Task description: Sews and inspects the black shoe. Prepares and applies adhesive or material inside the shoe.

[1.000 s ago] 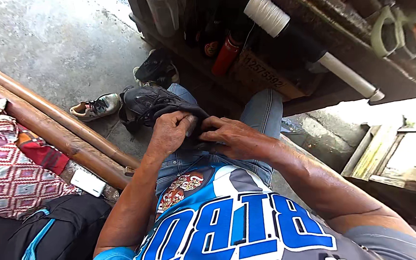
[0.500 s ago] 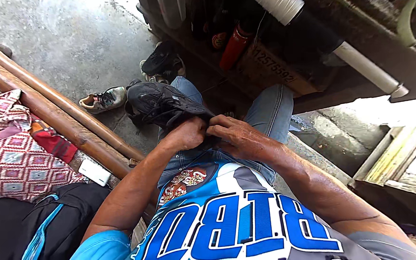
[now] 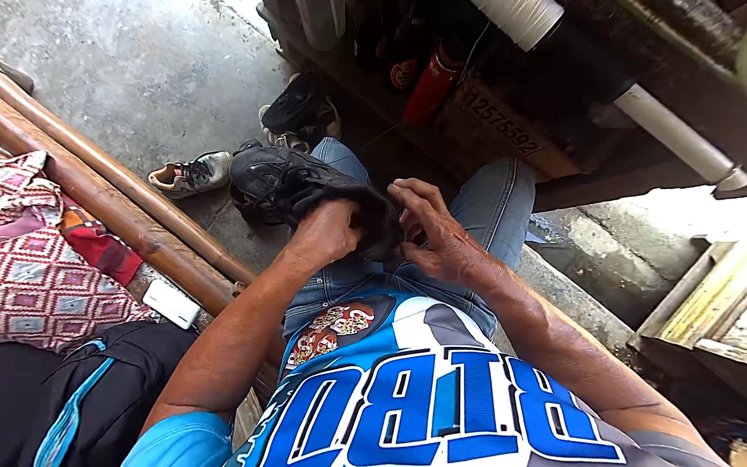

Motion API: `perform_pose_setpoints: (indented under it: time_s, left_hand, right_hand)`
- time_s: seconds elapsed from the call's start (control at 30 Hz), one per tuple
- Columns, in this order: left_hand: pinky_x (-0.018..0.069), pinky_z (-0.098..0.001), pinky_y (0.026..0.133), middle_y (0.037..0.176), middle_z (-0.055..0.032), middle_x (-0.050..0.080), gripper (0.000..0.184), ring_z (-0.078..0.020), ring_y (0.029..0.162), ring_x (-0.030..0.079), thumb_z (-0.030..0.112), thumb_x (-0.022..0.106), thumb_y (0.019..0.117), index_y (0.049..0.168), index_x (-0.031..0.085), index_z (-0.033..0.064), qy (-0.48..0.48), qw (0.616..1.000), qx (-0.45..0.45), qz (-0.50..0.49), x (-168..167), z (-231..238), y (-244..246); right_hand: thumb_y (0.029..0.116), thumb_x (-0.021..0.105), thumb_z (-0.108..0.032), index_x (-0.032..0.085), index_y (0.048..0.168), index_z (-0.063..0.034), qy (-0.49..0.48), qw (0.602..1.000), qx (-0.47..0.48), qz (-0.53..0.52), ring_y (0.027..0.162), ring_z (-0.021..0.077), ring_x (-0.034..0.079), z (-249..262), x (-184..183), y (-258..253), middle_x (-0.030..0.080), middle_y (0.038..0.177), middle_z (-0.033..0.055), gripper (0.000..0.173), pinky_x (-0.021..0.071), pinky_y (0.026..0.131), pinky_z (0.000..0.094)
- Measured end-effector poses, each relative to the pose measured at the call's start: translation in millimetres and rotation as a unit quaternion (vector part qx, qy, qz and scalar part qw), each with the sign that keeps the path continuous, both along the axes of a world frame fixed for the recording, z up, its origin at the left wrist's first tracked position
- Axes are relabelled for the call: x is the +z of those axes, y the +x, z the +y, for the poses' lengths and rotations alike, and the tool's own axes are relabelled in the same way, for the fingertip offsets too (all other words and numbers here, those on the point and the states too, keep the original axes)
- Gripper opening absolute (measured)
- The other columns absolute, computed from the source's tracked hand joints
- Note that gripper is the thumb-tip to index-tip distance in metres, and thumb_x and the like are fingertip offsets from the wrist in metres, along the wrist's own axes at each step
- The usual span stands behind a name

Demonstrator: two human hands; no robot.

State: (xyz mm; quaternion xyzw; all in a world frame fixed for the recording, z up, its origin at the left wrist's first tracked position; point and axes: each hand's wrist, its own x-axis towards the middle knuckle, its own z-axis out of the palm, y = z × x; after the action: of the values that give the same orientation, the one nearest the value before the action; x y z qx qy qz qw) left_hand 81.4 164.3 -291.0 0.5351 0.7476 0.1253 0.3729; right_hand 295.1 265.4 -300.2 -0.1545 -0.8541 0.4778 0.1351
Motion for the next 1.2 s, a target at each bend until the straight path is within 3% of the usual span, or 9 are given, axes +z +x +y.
perform_pose_setpoints:
  time_s: [0.1, 0.23, 0.33, 0.43, 0.53, 0.6, 0.83, 1.1, 1.2]
  left_hand:
    - [0.0514, -0.0643, 0.091, 0.107, -0.0175, 0.072, 0.032, -0.0384, 0.106, 0.068, 0.035, 0.076, 0.0889, 0.107, 0.073, 0.0081, -0.017, 0.996, -0.031, 0.078, -4, 9, 14]
    - [0.0513, -0.0615, 0.09, 0.119, -0.0209, 0.067, 0.034, -0.0416, 0.114, 0.064, 0.024, 0.07, 0.0926, 0.118, 0.066, 0.0022, -0.059, 0.985, -0.06, 0.148, -8, 19, 38]
    - [0.0506, -0.0606, 0.092, 0.122, -0.0198, 0.066, 0.038, -0.0399, 0.117, 0.063, 0.026, 0.071, 0.0906, 0.121, 0.065, 0.0035, -0.066, 0.986, -0.07, 0.135, -12, 23, 39]
    - [0.0514, -0.0633, 0.09, 0.111, -0.0178, 0.07, 0.029, -0.0377, 0.11, 0.066, 0.029, 0.072, 0.0924, 0.111, 0.07, 0.007, -0.042, 0.996, -0.07, 0.046, -8, 18, 22]
    - [0.0549, -0.0576, 0.087, 0.099, -0.0124, 0.072, 0.017, -0.0306, 0.098, 0.069, 0.025, 0.067, 0.0965, 0.103, 0.073, 0.01, 0.036, 0.998, -0.055, -0.007, 0, 3, 2]
    - [0.0556, -0.0562, 0.088, 0.104, -0.0149, 0.071, 0.017, -0.0322, 0.101, 0.069, 0.02, 0.066, 0.0961, 0.102, 0.074, 0.0068, 0.11, 0.993, -0.013, 0.049, 5, -10, 1]
    - [0.0566, -0.0591, 0.081, 0.111, -0.0199, 0.068, 0.024, -0.0398, 0.098, 0.069, 0.025, 0.071, 0.0941, 0.102, 0.073, 0.002, 0.037, 0.98, -0.011, 0.196, 12, -36, 17]
    - [0.0571, -0.0511, 0.082, 0.117, -0.0171, 0.066, 0.015, -0.0355, 0.099, 0.067, 0.014, 0.065, 0.0956, 0.099, 0.074, 0.003, 0.109, 0.973, -0.09, 0.183, -6, -39, 24]
    - [0.0575, -0.05, 0.079, 0.114, -0.0137, 0.066, 0.023, -0.0326, 0.098, 0.067, 0.025, 0.06, 0.1014, 0.099, 0.075, 0.0082, 0.112, 0.975, -0.123, 0.149, -7, -36, 22]
  right_hand:
    - [0.0869, 0.074, -0.007, 0.03, 0.16, -0.0095, -0.079, 0.996, -0.034, -0.018, 0.112, 0.0177, 0.064, 1, -17, 5, 0.041, 0.156, 0.0144, 0.086, 0.0596, 0.087, 0.032]
    - [0.085, 0.074, -0.001, 0.027, 0.162, -0.0126, -0.109, 0.991, -0.066, -0.036, 0.112, 0.0182, 0.065, -2, -30, 12, 0.046, 0.153, 0.0119, 0.091, 0.0602, 0.087, 0.0329]
    - [0.0833, 0.075, 0.001, 0.025, 0.163, -0.0154, -0.169, 0.982, -0.08, -0.036, 0.105, 0.0185, 0.067, 0, -35, 18, 0.047, 0.151, 0.0102, 0.095, 0.0616, 0.082, 0.0337]
    - [0.0862, 0.065, 0.002, 0.027, 0.16, -0.0065, -0.259, 0.961, -0.097, 0.0, 0.106, 0.0219, 0.067, 9, -37, 20, 0.055, 0.143, 0.0132, 0.084, 0.0599, 0.086, 0.0379]
    - [0.1001, 0.055, -0.016, 0.035, 0.157, -0.0073, -0.337, 0.926, -0.173, -0.005, 0.109, 0.0245, 0.068, 11, -51, 14, 0.058, 0.14, 0.0129, 0.062, 0.061, 0.088, 0.0418]
    - [0.109, 0.044, -0.031, 0.037, 0.157, -0.0121, -0.38, 0.904, -0.191, -0.045, 0.112, 0.023, 0.067, 5, -57, 5, 0.06, 0.137, 0.0111, 0.052, 0.0604, 0.089, 0.0421]
    - [0.1077, 0.019, -0.061, 0.045, 0.153, -0.0269, -0.515, 0.841, -0.152, -0.065, 0.119, 0.0179, 0.064, -14, -41, -26, 0.062, 0.14, 0.0024, 0.062, 0.0578, 0.092, 0.0443]
    - [0.109, 0.034, -0.053, 0.049, 0.15, -0.023, -0.562, 0.804, -0.177, -0.079, 0.118, 0.0203, 0.065, -13, -52, -34, 0.065, 0.132, 0.0052, 0.052, 0.0569, 0.094, 0.0465]
    - [0.1084, 0.037, -0.053, 0.05, 0.148, -0.0228, -0.555, 0.81, -0.175, -0.077, 0.114, 0.0189, 0.066, -10, -59, -33, 0.067, 0.129, 0.005, 0.052, 0.0581, 0.091, 0.0452]
